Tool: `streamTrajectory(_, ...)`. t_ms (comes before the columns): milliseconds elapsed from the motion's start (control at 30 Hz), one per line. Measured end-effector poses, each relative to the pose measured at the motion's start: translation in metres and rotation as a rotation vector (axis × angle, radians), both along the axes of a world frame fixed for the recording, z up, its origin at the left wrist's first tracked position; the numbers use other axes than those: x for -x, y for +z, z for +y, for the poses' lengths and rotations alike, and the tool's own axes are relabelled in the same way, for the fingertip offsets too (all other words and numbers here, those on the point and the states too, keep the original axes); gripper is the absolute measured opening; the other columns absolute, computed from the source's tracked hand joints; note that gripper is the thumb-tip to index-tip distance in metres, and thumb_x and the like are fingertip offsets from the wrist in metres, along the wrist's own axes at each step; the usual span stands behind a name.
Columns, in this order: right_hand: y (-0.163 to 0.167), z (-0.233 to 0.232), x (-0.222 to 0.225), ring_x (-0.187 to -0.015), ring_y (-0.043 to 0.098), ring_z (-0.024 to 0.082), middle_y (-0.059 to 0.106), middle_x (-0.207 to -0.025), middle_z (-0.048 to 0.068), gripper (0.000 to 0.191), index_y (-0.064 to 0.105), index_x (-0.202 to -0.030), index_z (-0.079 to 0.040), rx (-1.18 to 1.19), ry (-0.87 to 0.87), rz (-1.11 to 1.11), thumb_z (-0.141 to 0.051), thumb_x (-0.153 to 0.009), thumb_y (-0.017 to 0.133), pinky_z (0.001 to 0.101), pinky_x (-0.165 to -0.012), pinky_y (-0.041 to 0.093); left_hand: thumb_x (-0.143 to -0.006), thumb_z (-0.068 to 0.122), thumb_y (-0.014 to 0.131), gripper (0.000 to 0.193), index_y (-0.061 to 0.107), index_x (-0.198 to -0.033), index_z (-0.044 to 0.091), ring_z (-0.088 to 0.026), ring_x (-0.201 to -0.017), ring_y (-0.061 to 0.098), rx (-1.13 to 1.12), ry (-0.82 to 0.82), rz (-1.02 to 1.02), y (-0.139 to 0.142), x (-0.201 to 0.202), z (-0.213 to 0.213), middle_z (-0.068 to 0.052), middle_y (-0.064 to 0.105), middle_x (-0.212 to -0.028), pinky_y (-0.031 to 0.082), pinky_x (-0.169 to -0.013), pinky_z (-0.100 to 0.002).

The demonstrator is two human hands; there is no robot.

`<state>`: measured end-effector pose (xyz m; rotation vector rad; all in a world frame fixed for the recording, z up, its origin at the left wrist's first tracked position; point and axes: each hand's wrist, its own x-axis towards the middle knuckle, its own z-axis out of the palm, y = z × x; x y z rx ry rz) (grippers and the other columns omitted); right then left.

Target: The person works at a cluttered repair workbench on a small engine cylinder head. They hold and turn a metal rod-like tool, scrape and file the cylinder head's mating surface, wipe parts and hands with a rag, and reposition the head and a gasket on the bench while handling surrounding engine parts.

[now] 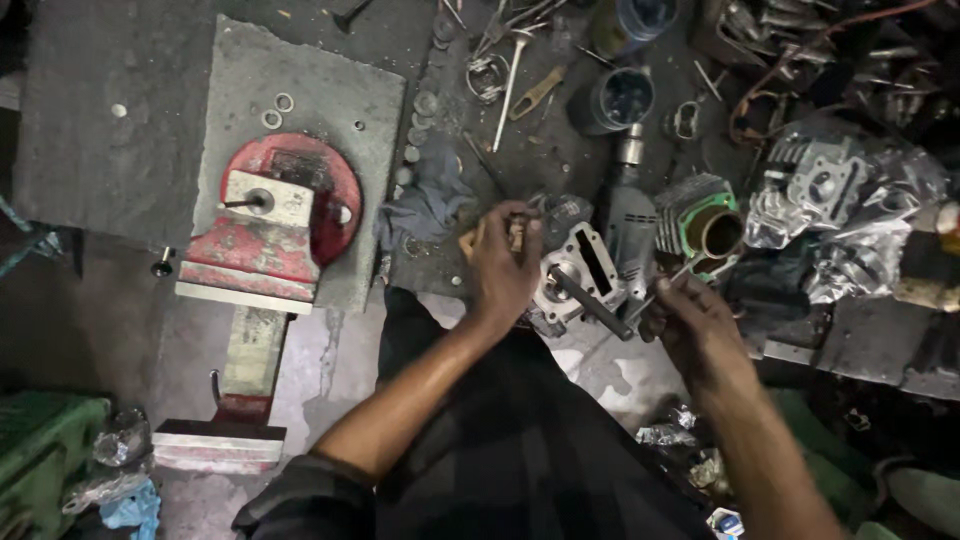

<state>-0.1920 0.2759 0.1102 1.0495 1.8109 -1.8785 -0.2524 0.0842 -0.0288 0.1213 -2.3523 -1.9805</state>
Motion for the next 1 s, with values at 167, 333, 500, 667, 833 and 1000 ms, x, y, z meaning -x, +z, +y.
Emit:
streamTrajectory(167, 0.010, 0.002, -0.004, -0.095, 0.058, 0.024, 0.071, -0.090, 0.012, 0.032, 0.072, -0.112, -0.006, -0.432, 0.346, -0.397, -0.030, -0.091, 0.072, 0.0360, -0.082, 0.046, -0.100, 0.020, 0.068, 0.029, 0.057, -0.124, 0.007, -0.024, -0.096, 0.068, 0.082, 0.011, 0.031, -0.003, -0.001, 0.003, -0.006, 0.071, -0.101, 0.039, -0.095, -0.041)
streamTrajectory(333, 0.046, -0.009, 0.023, -0.116, 0.058, 0.032, 0.066, -0.108, 0.020, 0.052, 0.057, -0.122, -0.009, -1.004, 1.065, 0.672, -0.001, -0.071, 0.060, 0.0448, -0.097, 0.051, -0.100, 0.021, 0.068, 0.029, 0.058, -0.124, 0.007, -0.027, -0.101, 0.065, 0.141, 0.020, 0.083, -0.001, 0.001, 0.003, -0.009, 0.069, -0.105, 0.037, -0.095, -0.042)
streamTrajectory(500, 0.027, -0.060, 0.030, -0.091, 0.068, 0.031, 0.065, -0.100, 0.015, 0.081, 0.038, -0.152, 0.002, -1.292, 1.721, 0.215, -0.010, -0.076, 0.063, 0.0517, -0.089, 0.057, -0.101, 0.022, 0.066, 0.026, 0.058, -0.122, 0.008, -0.026, -0.101, 0.065, 0.132, -0.003, 0.036, 0.001, 0.001, 0.003, -0.008, 0.068, -0.107, 0.036, -0.097, -0.042)
streamTrajectory(667, -0.004, -0.064, 0.056, -0.061, 0.069, 0.028, 0.065, -0.100, 0.022, 0.065, 0.041, -0.137, 0.012, -1.024, 1.878, -0.163, -0.012, -0.080, 0.061, 0.0413, -0.051, 0.060, -0.102, 0.022, 0.064, 0.020, 0.061, -0.118, 0.010, -0.026, -0.100, 0.066, 0.148, -0.004, -0.017, 0.002, 0.001, 0.003, -0.008, 0.069, -0.105, 0.035, -0.096, -0.043)
streamTrajectory(833, -0.018, -0.049, 0.057, -0.060, 0.063, 0.025, 0.066, -0.090, 0.026, 0.051, 0.055, -0.125, 0.012, -0.578, 1.309, -0.414, -0.025, -0.090, 0.060, 0.0351, -0.051, 0.054, -0.103, 0.021, 0.066, 0.021, 0.060, -0.119, 0.009, -0.022, -0.092, 0.065, 0.006, 0.026, -0.094, 0.000, 0.005, 0.008, -0.008, 0.065, -0.105, 0.048, -0.085, -0.036)
streamTrajectory(1000, -0.015, -0.043, 0.027, -0.080, 0.063, 0.027, 0.064, -0.098, 0.025, 0.058, 0.050, -0.132, 0.007, 0.246, -0.099, -0.486, -0.030, -0.090, 0.063, 0.0385, -0.066, 0.055, -0.098, 0.016, 0.071, 0.023, 0.062, -0.117, 0.007, -0.025, -0.089, 0.065, 0.102, 0.047, -0.004, -0.006, 0.004, 0.005, -0.009, 0.066, -0.098, 0.046, -0.084, -0.040)
